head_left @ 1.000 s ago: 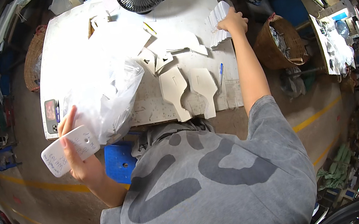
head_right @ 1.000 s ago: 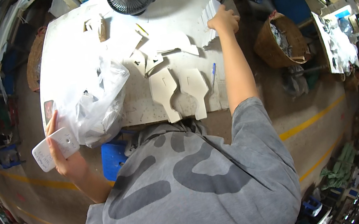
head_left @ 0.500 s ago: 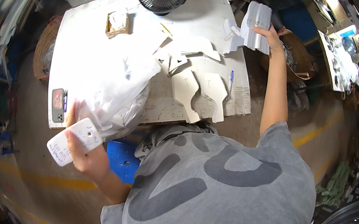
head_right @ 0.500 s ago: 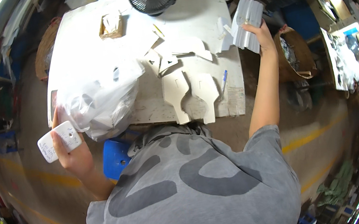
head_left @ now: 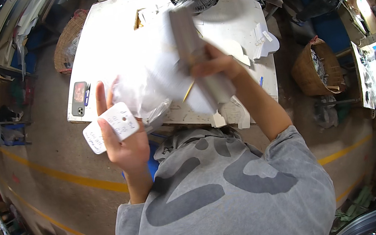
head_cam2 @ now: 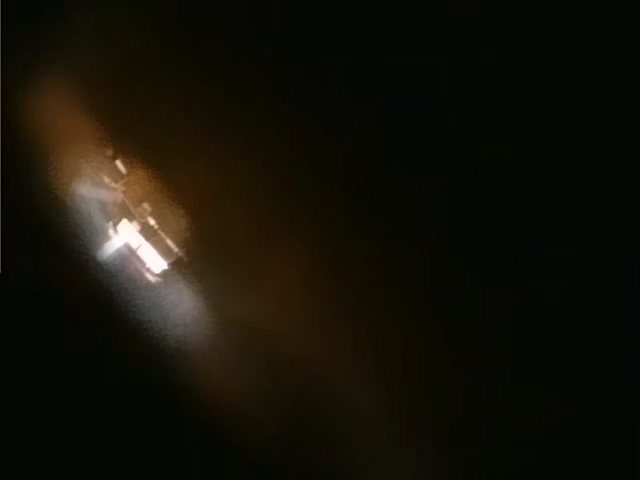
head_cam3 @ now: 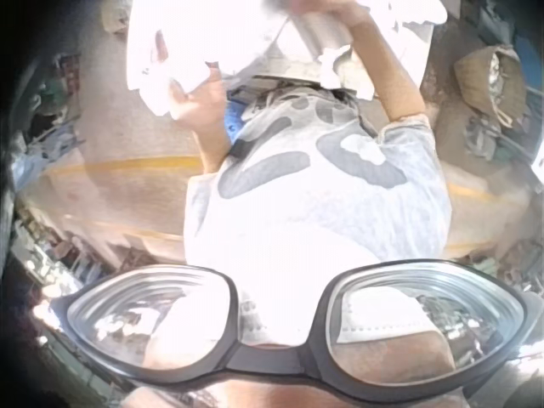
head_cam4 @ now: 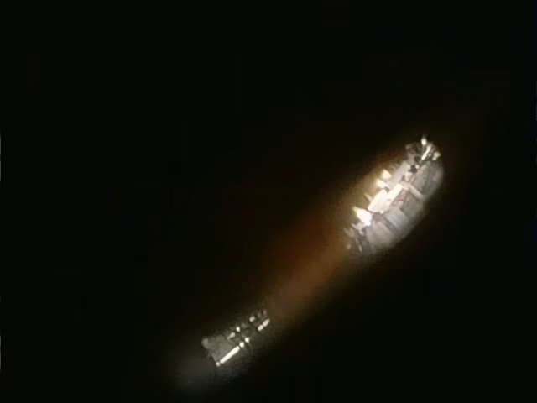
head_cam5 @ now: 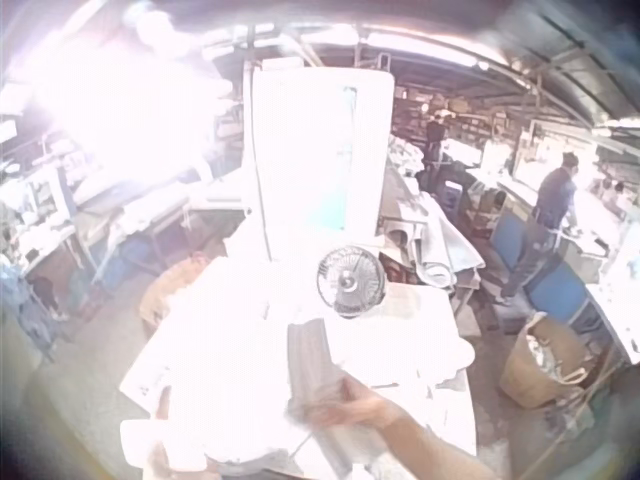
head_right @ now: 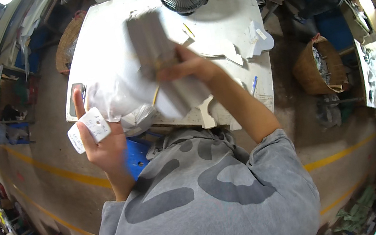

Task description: The person walks to a work table, writes on a notepad with a pen, then picks up stacks of white plastic items and places them into a clear plastic bag. The person continues to pack more items into the bag and ties it closed.

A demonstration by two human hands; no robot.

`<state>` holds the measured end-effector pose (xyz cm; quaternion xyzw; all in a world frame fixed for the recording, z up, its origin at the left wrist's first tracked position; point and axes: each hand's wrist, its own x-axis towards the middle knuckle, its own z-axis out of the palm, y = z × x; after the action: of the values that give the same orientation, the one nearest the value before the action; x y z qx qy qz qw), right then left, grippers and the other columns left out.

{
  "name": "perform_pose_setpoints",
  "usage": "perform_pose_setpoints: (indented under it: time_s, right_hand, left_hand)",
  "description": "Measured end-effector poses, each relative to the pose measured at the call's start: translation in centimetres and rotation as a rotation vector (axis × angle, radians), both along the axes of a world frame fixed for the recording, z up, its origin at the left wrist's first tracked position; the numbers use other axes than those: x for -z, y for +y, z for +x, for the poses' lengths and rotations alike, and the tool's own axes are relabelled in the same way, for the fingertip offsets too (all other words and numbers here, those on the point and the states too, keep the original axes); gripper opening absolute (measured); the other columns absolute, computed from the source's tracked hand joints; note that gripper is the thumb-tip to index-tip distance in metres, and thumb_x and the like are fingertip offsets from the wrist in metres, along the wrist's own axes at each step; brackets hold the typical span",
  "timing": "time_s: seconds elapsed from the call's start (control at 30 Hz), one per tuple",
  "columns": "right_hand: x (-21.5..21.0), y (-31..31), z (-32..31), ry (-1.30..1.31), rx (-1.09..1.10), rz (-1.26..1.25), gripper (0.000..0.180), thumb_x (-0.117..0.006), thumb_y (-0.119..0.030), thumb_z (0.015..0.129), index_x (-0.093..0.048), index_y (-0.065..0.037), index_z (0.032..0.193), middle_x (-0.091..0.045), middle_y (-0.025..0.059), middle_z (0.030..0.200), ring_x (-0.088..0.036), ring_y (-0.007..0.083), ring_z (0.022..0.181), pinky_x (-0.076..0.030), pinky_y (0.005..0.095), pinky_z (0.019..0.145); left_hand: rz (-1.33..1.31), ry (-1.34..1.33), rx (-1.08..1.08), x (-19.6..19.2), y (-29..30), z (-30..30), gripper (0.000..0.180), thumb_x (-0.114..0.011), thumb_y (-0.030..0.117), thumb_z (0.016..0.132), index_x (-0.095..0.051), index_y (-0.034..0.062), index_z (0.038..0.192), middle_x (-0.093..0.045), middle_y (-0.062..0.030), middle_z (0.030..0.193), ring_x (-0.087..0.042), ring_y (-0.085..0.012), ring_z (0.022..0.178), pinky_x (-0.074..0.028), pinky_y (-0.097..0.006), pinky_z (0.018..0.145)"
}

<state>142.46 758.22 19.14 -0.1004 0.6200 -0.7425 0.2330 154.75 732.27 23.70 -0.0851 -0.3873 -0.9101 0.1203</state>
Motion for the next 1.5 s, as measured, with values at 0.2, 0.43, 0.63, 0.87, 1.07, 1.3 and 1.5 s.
perform_pose_setpoints:
  time_s: [0.2, 0.43, 0.63, 0.87, 1.07, 1.3, 1.5]
  right_hand:
    - [-1.2, -7.1, 0.6, -0.082, -0.145, -0.227, 0.069, -0.074, -0.021, 0.079, -0.051, 0.003, 0.139, -0.063, 0.0095, 0.112, -0.063, 0.0146, 0.104, -0.054, 0.0270, 0.087]
    - [2.0, -13.6, -1.2, -0.018, 0.307, -0.380, 0.049, -0.065, -0.012, 0.095, -0.045, 0.006, 0.136, -0.059, 0.0191, 0.125, -0.063, 0.0243, 0.114, -0.055, 0.0363, 0.097]
    - [1.7, -10.6, -1.7, 0.404, -0.136, 0.439, 0.067, -0.067, -0.032, 0.096, -0.042, 0.002, 0.147, -0.046, 0.0232, 0.143, -0.048, 0.0337, 0.134, -0.037, 0.0399, 0.114]
    - [-4.3, -5.4, -3.1, 0.692, 0.257, 0.294, 0.065, -0.063, -0.011, 0.097, -0.039, 0.003, 0.155, -0.040, 0.0218, 0.159, -0.043, 0.0313, 0.148, -0.046, 0.0384, 0.113]
    - [-5.6, 6.7, -4.5, 0.744, 0.536, 0.154, 0.026, -0.054, -0.008, 0.105, -0.065, 0.002, 0.126, -0.073, 0.0116, 0.113, -0.070, 0.0165, 0.106, -0.055, 0.0285, 0.095]
    - [7.6, 21.2, -9.5, 0.071, 1.076, 1.587, 0.086, -0.084, -0.050, 0.076, -0.050, -0.016, 0.147, -0.051, 0.0205, 0.148, -0.051, 0.0437, 0.135, -0.046, 0.0503, 0.110]
    - [12.9, 23.7, -8.6, -0.411, 0.947, 1.458, 0.087, -0.081, -0.036, 0.072, -0.046, -0.018, 0.150, -0.046, 0.0216, 0.152, -0.049, 0.0477, 0.137, -0.048, 0.0517, 0.110]
  left_hand:
    - [-0.234, -0.023, 0.050, 2.3, -0.9, 2.0, 0.070, -0.041, 0.047, 0.107, -0.024, 0.0105, 0.165, -0.036, -0.0283, 0.161, -0.061, -0.0208, 0.121, -0.051, -0.032, 0.100]
    - [-0.130, -0.086, 0.072, 1.7, 0.4, 2.1, 0.066, -0.041, 0.047, 0.108, -0.030, 0.0129, 0.164, -0.024, -0.0278, 0.167, -0.060, -0.0205, 0.118, -0.046, -0.035, 0.104]
    - [-0.024, 0.126, -0.154, -0.1, -1.5, -0.3, 0.060, -0.036, 0.048, 0.110, -0.030, 0.0254, 0.165, -0.024, -0.0220, 0.169, -0.050, -0.0231, 0.127, -0.036, -0.040, 0.113]
    - [0.062, 0.157, -0.146, 0.4, -3.0, -0.5, 0.060, -0.038, 0.046, 0.109, -0.031, 0.0235, 0.164, -0.027, -0.0180, 0.169, -0.052, -0.0248, 0.126, -0.041, -0.042, 0.110]
    - [0.128, 0.043, -0.187, 0.8, -2.3, 0.5, 0.057, -0.040, 0.044, 0.109, -0.037, 0.0218, 0.161, -0.033, -0.0134, 0.166, -0.050, -0.0283, 0.131, -0.038, -0.048, 0.115]
    - [0.093, 0.010, -0.108, 2.4, -2.6, 0.5, 0.054, -0.036, 0.044, 0.109, -0.043, 0.0199, 0.157, -0.030, -0.0116, 0.168, -0.029, -0.0353, 0.152, -0.024, -0.056, 0.123]
    - [0.113, -0.018, -0.150, 1.9, -1.6, 0.5, 0.052, -0.036, 0.042, 0.110, -0.047, 0.0185, 0.155, -0.032, -0.0114, 0.167, -0.031, -0.0348, 0.151, -0.023, -0.054, 0.124]
